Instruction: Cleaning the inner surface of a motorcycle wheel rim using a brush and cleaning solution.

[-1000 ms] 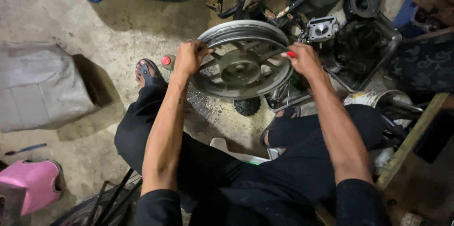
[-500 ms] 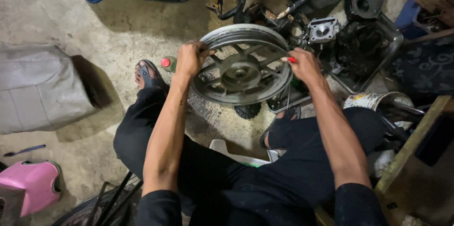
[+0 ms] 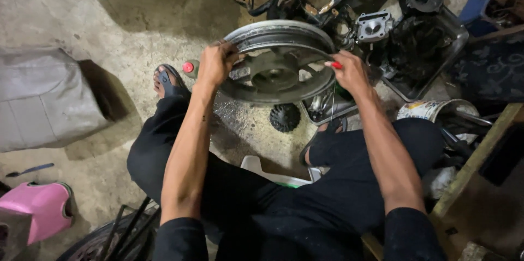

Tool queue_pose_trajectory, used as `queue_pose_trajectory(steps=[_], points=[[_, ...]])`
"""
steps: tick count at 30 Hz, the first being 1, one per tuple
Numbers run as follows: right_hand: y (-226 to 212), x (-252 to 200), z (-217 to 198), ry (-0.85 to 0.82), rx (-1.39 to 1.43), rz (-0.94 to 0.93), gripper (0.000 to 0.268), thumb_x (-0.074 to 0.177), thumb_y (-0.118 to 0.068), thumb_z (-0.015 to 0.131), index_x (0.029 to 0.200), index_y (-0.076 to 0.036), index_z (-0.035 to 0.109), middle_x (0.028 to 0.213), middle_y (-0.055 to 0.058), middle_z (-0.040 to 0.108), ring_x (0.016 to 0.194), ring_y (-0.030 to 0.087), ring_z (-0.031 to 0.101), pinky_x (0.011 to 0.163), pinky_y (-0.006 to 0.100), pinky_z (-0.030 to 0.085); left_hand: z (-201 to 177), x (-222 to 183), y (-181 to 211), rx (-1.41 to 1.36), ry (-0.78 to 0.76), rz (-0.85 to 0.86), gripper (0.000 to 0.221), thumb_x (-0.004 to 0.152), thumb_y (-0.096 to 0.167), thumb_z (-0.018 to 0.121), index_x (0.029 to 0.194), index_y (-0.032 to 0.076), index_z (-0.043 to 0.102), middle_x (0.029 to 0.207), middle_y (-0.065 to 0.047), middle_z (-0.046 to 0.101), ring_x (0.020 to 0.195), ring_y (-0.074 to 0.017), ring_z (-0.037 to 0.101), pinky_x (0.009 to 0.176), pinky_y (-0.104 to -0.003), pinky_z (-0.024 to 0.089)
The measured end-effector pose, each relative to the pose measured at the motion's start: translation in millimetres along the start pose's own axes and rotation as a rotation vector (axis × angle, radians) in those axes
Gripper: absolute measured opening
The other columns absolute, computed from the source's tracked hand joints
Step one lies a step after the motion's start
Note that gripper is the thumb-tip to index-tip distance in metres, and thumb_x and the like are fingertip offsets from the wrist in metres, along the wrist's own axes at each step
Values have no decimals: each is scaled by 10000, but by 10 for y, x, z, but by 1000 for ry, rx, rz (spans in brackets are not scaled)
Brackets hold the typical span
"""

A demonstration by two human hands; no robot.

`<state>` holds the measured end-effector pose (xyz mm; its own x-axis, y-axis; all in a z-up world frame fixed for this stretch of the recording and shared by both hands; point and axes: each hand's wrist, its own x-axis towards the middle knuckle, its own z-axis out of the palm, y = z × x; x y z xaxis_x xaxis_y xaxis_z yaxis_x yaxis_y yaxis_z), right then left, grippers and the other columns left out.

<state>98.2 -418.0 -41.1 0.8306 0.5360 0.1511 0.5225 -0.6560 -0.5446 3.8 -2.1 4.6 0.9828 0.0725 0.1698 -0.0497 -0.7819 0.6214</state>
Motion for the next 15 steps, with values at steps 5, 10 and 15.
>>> queue_pose_trajectory(steps=[5, 10, 15], points=[[144, -32, 108, 29, 26, 4, 128, 949, -169, 736, 1053, -100, 767, 811, 135, 625, 819, 415, 668, 712, 449, 537, 118, -12, -57, -67, -51, -42, 139, 862, 299, 818, 954, 208, 768, 845, -100, 680, 871, -361, 712, 773, -479, 586], [215, -13, 147, 29, 10, 19, 169, 951, -159, 734, 1106, -107, 781, 837, 144, 637, 828, 413, 670, 721, 452, 540, 57, 28, 64, -33, -35, 2, 138, 868, 273, 816, 944, 168, 769, 832, -124, 673, 852, -380, 712, 759, -489, 583], [328, 16, 194, 45, -5, 49, 200, 952, -188, 746, 1136, -125, 791, 857, 138, 649, 842, 402, 677, 717, 455, 545, 48, 63, 91, -4, -47, -25, 167, 866, 307, 816, 951, 171, 769, 857, -114, 688, 857, -377, 719, 771, -488, 585]])
